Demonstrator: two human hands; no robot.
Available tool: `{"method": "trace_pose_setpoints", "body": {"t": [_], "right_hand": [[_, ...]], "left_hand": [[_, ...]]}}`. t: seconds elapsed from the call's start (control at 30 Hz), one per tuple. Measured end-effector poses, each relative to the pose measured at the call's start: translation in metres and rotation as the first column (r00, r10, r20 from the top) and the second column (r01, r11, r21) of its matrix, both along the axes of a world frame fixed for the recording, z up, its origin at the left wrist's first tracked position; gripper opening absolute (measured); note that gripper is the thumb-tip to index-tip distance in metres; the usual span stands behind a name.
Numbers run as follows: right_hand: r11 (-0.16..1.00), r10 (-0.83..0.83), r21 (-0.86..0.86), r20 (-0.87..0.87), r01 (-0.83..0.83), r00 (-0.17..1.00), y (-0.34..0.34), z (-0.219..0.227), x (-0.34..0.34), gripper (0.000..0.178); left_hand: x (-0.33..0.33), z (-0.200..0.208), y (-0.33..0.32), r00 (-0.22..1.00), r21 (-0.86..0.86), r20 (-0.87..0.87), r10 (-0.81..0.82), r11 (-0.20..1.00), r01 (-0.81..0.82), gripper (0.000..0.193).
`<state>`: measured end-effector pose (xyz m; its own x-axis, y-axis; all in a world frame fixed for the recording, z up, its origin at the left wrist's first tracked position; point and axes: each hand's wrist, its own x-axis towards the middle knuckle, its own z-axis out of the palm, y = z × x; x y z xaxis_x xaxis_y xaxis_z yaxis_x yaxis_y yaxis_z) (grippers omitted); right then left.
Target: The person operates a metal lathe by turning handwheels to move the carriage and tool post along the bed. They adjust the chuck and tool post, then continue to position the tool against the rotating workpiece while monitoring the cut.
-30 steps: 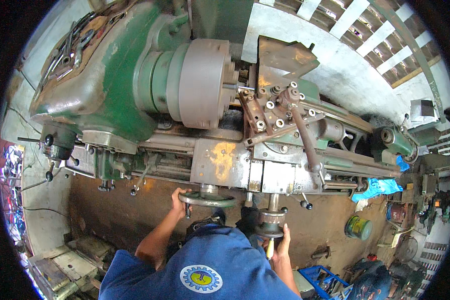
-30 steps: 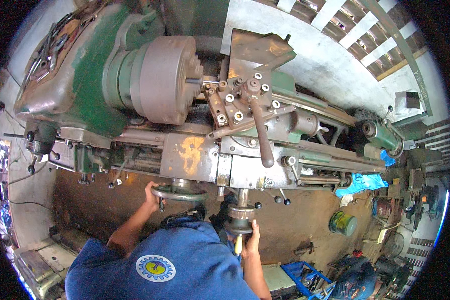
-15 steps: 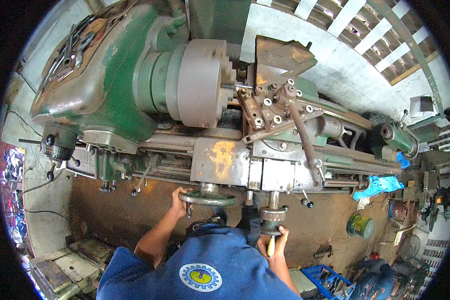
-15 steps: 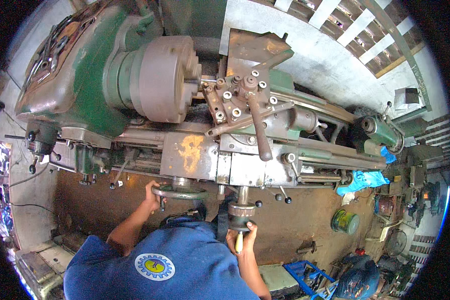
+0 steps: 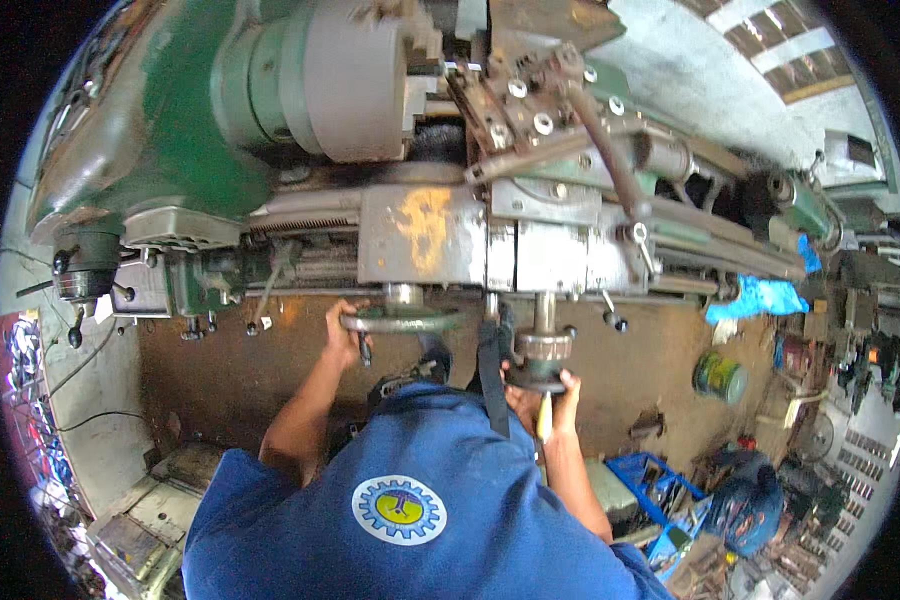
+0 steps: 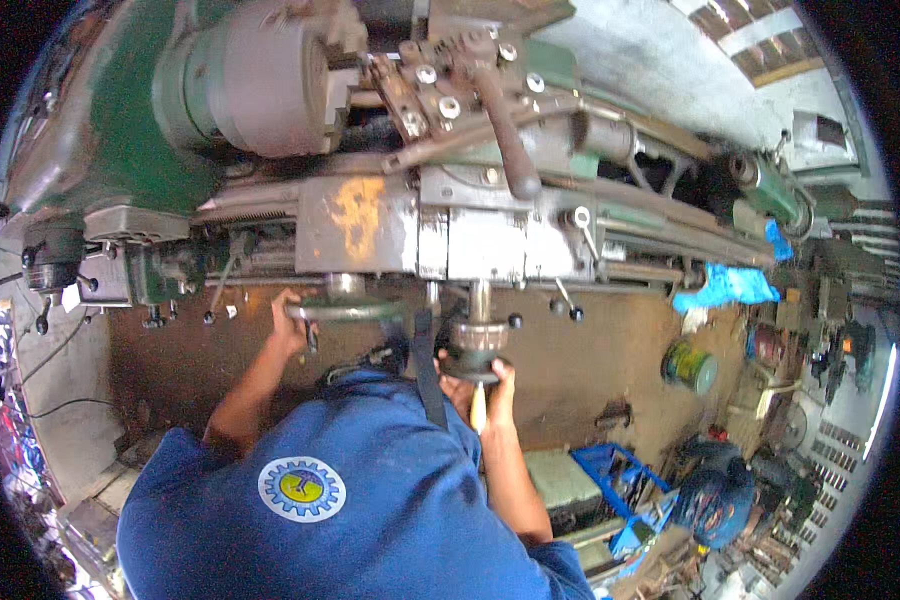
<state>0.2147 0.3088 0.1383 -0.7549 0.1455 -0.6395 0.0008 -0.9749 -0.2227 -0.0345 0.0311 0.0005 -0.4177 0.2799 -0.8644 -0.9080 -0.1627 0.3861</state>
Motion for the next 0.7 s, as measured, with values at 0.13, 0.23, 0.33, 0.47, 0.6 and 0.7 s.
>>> {"method": "trace_pose_setpoints", "body": {"t": [0.13, 0.23, 0.33, 0.47, 0.6, 0.7], "right_hand": [[0.998, -0.057, -0.028, -0.032, 0.057, 0.998, -0.003, 0.002, -0.002, 0.077], [0.997, -0.063, -0.044, -0.029, 0.062, 0.998, -0.003, 0.007, -0.004, 0.077], [0.994, -0.070, -0.084, -0.030, 0.067, 0.997, -0.004, 0.010, -0.005, 0.075], [0.987, -0.110, -0.119, -0.025, 0.106, 0.994, -0.004, 0.007, -0.003, 0.072], [0.973, -0.164, -0.169, -0.042, 0.155, 0.986, -0.004, 0.004, -0.004, 0.072], [0.977, -0.162, -0.148, -0.030, 0.156, 0.986, -0.003, 0.006, -0.004, 0.071]], "left_hand": [[-0.001, 0.000, -0.001, 1.000, 0.039, 0.012, -0.014, 0.999, 0.014, 0.048], [-0.001, 0.000, -0.002, 0.999, 0.020, 0.002, -0.040, 0.999, 0.040, 0.049], [-0.001, 0.000, -0.003, 0.999, 0.028, -0.028, -0.045, 0.999, 0.046, 0.050], [0.000, -0.003, -0.001, 0.998, 0.019, -0.018, -0.054, 0.998, 0.054, 0.050], [0.000, -0.001, -0.002, 0.999, -0.006, -0.003, -0.034, 0.999, 0.034, 0.049], [0.000, 0.001, -0.002, 0.999, 0.031, 0.019, -0.032, 0.999, 0.031, 0.051]]}}
